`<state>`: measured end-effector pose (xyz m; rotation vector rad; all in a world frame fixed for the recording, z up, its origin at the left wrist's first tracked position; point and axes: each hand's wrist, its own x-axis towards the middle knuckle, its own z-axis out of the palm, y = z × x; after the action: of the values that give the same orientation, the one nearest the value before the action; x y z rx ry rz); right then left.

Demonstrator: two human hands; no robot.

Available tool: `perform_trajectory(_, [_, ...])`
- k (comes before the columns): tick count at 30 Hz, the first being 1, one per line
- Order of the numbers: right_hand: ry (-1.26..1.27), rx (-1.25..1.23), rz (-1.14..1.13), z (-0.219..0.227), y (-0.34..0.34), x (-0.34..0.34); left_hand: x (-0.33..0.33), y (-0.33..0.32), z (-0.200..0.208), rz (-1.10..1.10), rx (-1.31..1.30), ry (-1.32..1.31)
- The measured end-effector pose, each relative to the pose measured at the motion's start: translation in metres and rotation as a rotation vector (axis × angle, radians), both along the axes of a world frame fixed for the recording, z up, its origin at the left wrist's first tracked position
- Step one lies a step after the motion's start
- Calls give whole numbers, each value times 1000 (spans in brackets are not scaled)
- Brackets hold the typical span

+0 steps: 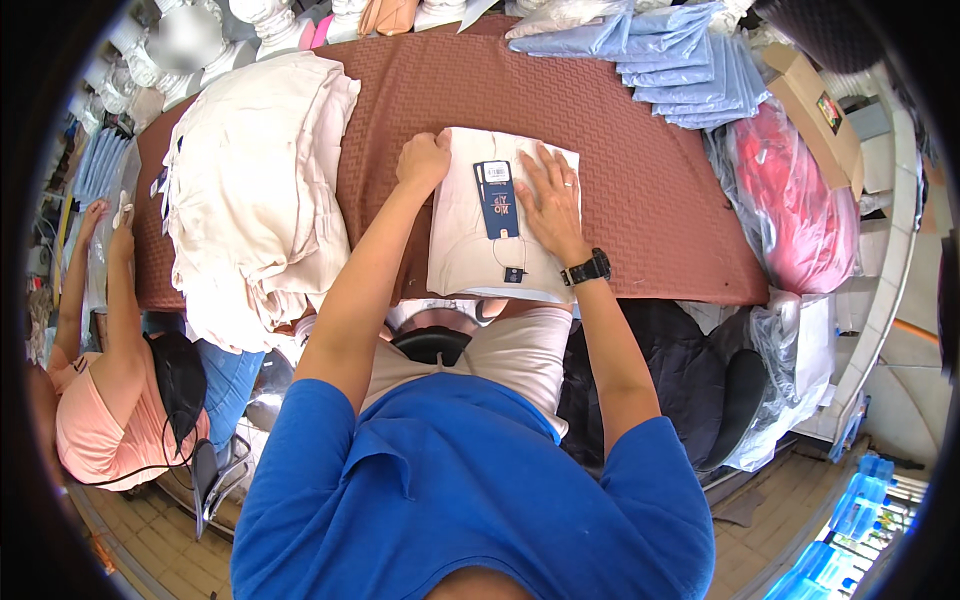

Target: The person folds a light pink garment on a table, attaches a tag to it, and places it into a clear plastic bag.

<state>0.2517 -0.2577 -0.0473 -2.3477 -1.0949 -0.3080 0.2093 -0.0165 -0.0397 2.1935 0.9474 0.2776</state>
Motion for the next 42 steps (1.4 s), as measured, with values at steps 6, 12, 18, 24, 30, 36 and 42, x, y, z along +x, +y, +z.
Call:
perform_trajectory(6, [45, -11, 5, -7, 2, -8, 3, 11, -20, -37, -192, -238])
perform_trajectory(12, [-3, 171, -13, 10, 9, -17, -1, 0, -17, 75, 131, -577])
perform_trajectory(18, [-50, 185, -110, 20, 30, -46, 6, -35, 14, -224, 37, -194])
perform_trajectory(24, [169, 282, -227, 10, 41, -52, 16, -42, 13, -280, -55, -42])
perform_trajectory(30, [343, 442, -202, 1, 32, -36, 11, -30, 5, -256, -35, -174])
perform_trajectory(36, [411, 580, -262, -9, 31, -30, -4, -30, 16, -81, 301, -452])
perform_trajectory(42, [368, 563, -257, -14, 31, -28, -22, -44, -6, -653, 502, -362])
